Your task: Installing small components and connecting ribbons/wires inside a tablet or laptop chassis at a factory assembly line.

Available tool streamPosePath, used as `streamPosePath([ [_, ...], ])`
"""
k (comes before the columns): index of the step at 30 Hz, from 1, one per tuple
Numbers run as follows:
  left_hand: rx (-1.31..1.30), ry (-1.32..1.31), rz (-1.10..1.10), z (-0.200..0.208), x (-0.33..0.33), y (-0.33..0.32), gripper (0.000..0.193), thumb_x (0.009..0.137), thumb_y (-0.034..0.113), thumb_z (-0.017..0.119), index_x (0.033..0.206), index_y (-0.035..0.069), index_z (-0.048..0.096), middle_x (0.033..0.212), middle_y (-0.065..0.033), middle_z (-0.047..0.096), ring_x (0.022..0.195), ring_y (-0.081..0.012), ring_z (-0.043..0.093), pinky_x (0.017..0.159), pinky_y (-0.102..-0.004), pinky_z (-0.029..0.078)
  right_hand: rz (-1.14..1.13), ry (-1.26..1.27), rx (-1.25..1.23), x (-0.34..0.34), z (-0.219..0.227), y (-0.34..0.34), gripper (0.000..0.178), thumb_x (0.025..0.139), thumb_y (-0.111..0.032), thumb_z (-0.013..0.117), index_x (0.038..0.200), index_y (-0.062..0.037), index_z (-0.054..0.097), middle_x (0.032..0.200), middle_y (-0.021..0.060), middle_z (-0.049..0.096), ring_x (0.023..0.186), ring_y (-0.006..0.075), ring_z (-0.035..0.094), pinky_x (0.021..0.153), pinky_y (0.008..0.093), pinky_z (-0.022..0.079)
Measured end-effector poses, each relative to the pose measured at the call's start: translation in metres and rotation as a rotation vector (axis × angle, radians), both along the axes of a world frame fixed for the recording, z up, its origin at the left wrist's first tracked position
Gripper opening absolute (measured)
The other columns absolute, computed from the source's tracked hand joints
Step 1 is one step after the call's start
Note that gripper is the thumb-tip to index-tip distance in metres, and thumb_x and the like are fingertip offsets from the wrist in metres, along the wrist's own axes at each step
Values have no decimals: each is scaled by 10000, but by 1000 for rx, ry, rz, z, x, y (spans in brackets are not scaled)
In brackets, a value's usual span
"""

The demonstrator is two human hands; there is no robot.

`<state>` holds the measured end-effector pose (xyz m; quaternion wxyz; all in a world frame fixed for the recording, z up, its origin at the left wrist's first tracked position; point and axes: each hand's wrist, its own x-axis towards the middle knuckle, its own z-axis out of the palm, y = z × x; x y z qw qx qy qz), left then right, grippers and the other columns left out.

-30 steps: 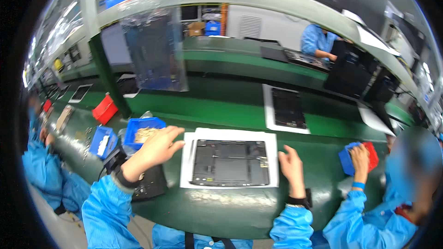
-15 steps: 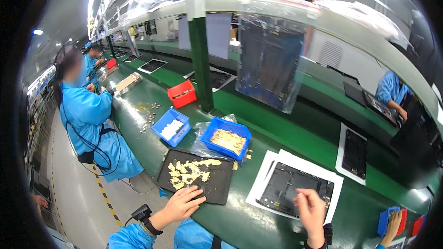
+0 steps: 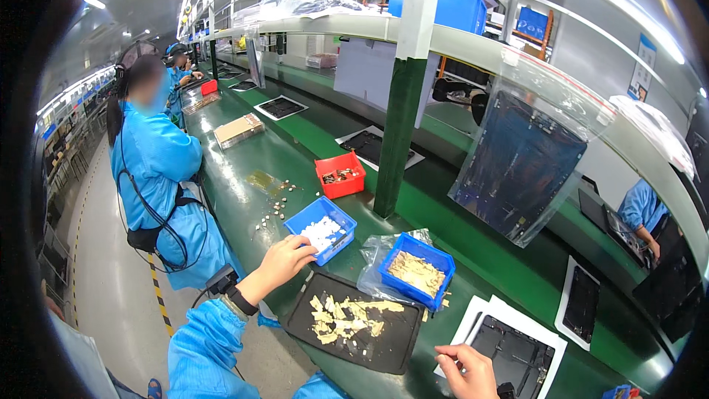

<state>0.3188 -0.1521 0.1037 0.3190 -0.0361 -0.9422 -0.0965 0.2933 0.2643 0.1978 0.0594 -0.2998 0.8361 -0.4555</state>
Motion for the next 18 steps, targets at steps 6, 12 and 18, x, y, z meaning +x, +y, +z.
streamPosePath([
  [6, -44, 99, 61, -2, -12, -22, 158, 755, 197, 693, 900, 139, 673, 920, -36, 588, 819, -232, 606, 703, -349, 502, -72, -156, -41, -9, -11, -6, 131, 881, -44, 579, 958, 43, 640, 786, 85, 680, 686, 130, 657, 627, 244, 514],
  [12, -44, 117, 132, -3, -16, -45, 156, 757, 190, 692, 903, 139, 671, 917, -32, 585, 821, -231, 606, 703, -351, 504, -42, -157, -77, -8, -2, -15, 153, 913, -68, 570, 1025, 3, 646, 766, 7, 640, 665, 51, 566, 557, 188, 429],
  [18, -42, 130, 119, -1, -24, -55, 135, 778, 187, 680, 901, 133, 660, 911, -42, 582, 830, -253, 605, 720, -367, 504, -43, -185, -60, -11, -4, -11, 165, 912, -77, 574, 1035, 7, 645, 777, 20, 643, 689, 62, 572, 580, 199, 441],
])
